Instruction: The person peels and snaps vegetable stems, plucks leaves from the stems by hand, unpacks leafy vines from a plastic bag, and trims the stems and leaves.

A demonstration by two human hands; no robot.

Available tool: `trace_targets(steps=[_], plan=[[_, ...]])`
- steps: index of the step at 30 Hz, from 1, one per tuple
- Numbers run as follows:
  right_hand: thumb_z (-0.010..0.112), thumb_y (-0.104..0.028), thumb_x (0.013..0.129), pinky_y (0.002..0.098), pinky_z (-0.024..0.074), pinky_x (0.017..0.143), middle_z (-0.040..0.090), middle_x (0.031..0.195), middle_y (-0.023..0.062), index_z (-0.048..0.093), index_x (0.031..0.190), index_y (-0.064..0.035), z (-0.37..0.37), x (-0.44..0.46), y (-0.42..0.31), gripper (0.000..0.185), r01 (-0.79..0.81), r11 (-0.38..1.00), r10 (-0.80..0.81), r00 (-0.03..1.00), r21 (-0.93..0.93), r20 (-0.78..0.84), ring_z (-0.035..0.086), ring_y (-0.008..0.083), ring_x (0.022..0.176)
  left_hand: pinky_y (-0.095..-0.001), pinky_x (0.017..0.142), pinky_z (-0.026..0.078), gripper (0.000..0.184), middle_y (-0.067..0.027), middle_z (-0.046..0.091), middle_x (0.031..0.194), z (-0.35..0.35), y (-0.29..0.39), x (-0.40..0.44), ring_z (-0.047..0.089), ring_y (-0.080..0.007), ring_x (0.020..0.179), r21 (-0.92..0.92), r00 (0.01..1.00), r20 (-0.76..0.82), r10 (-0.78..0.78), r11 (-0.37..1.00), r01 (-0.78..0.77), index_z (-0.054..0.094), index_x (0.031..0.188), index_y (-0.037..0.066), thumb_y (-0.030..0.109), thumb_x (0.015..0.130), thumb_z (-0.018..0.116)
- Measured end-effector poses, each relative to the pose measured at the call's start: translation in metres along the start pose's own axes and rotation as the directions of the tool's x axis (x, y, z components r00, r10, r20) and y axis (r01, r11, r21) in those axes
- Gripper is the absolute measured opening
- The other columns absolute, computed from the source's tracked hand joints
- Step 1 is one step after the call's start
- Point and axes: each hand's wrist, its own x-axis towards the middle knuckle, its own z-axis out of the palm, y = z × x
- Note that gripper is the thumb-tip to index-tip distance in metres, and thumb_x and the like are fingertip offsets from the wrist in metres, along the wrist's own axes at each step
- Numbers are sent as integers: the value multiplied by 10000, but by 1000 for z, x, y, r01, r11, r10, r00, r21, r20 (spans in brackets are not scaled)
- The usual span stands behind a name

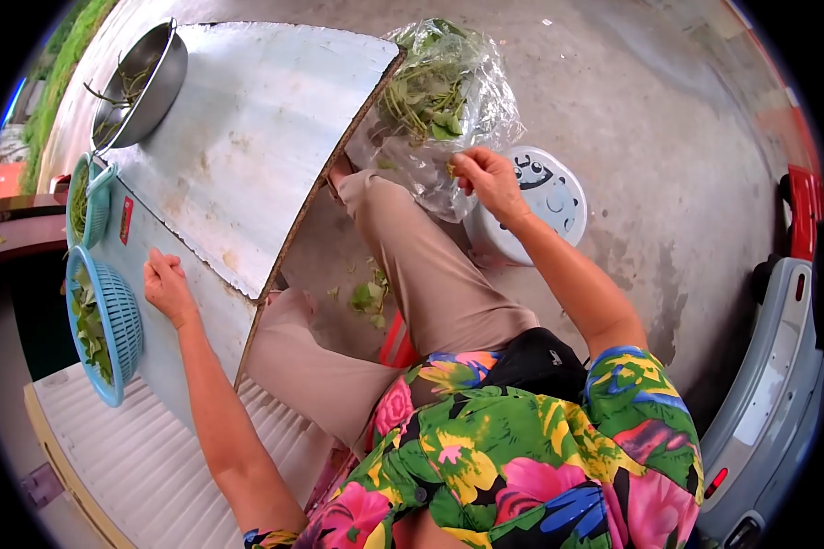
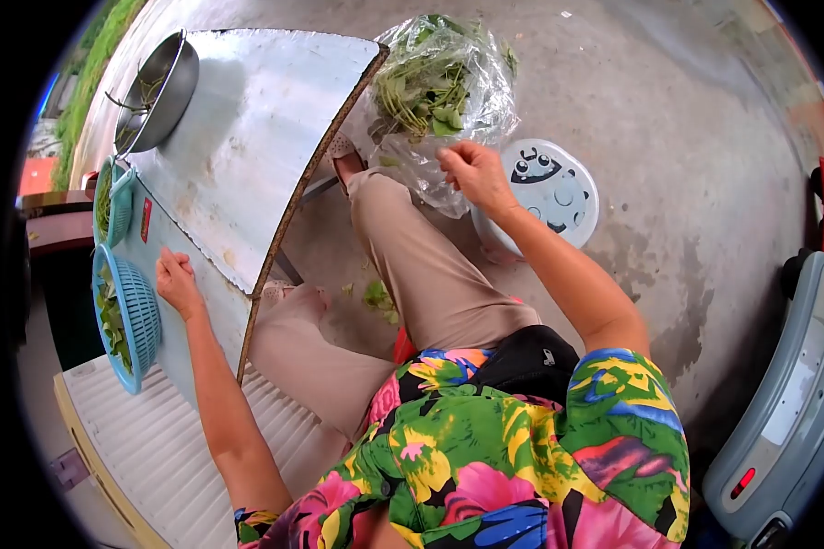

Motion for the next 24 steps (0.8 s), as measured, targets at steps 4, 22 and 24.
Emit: trace_targets(steps=[4,22,24], plan=[[582,-178,795,230,434,581,578,823,59,488,1090,35,38,46,2,376,96,995,-95,995,-29,37,518,104,683,-185,428,304,367,4,447,514,1,-5,3,378,-46,449,-91,1000,0,-1,996,1,453,594,63,313,862,474],[453,-139,833,250,432,747,546,1031,42,427,1192,-29,25,138,-98,376,247,964,-219,947,-95,236,517,110,874,-191,427,323,323,-5,469,533,0,8,-3,384,-53,440,-20,999,32,-3,1000,3,470,613,50,244,871,462],[463,-161,831,248,431,735,542,1028,39,417,1199,-23,11,125,-81,395,161,926,-105,979,-342,177,518,105,868,-196,431,336,272,-18,490,572,6,29,-23,390,-63,446,-10,972,46,230,973,-230,472,631,44,180,867,454]])
